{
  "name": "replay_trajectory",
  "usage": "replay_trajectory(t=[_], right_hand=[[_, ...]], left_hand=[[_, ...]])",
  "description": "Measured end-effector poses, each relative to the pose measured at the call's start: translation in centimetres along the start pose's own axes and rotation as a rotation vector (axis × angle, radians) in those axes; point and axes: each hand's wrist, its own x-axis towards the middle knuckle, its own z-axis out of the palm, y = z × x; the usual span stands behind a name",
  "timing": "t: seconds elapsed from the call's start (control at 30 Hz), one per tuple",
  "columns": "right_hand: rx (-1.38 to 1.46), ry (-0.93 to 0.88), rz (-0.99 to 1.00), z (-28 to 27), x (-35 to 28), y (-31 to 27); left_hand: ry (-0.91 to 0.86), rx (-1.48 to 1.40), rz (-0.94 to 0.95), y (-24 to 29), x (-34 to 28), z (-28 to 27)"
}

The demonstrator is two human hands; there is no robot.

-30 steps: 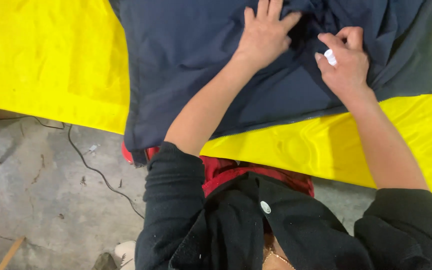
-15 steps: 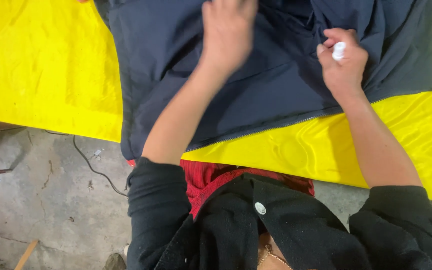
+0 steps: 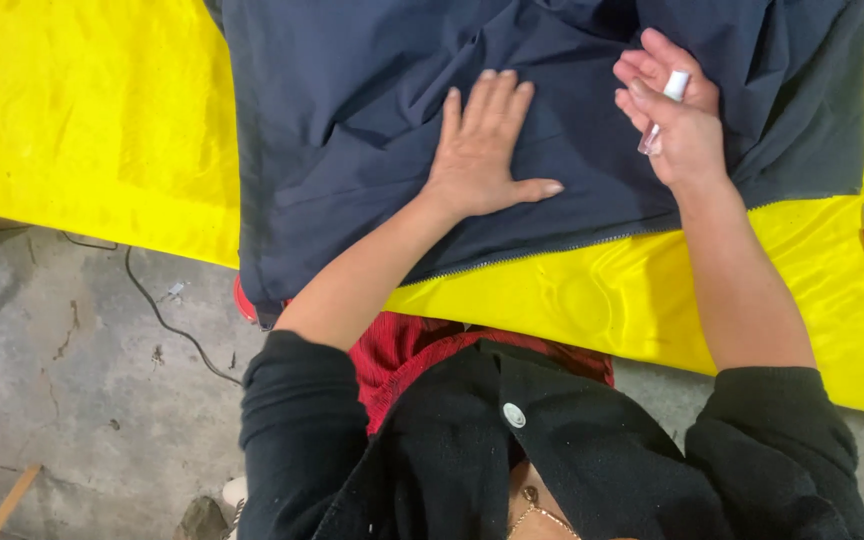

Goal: The person uses a white marking tool to draw lines on a dark blue jacket and then uses a blue hairdryer to dry or set the marks on the fabric.

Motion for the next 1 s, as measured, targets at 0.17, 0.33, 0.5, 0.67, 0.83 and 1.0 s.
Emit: replay_trajectory(t=[0.17, 0.33, 0.5, 0.67, 0.83, 1.0], right_hand=[[-0.240, 0.000, -0.355, -0.6, 0.1, 1.8], [-0.218, 0.090, -0.272, 0.2, 0.2, 0.3], [-0.534, -0.088, 0.063, 0.9, -2.9, -6.1], [-0.966, -0.087, 0.003, 1.8, -5.5, -9.3], [-1.142, -0.138, -0.433, 1.2, -4.2, -5.0], [-1.660, -0.127, -0.578, -0.6, -3.0, -2.8]], left_hand=[[0.034, 0.060, -0.089, -2.3, -2.5, 0.9], [0.252, 0.031, 0.143, 0.7, -3.8, 0.2], [-0.247, -0.015, 0.272, 6.7, -4.5, -0.1], [-0.032, 0.165, 0.278, 7.3, -5.3, 2.9], [0.054, 0.102, 0.324, 6.8, -5.3, 4.0], [-0.064, 0.067, 0.306, 6.9, -5.1, 2.7]])
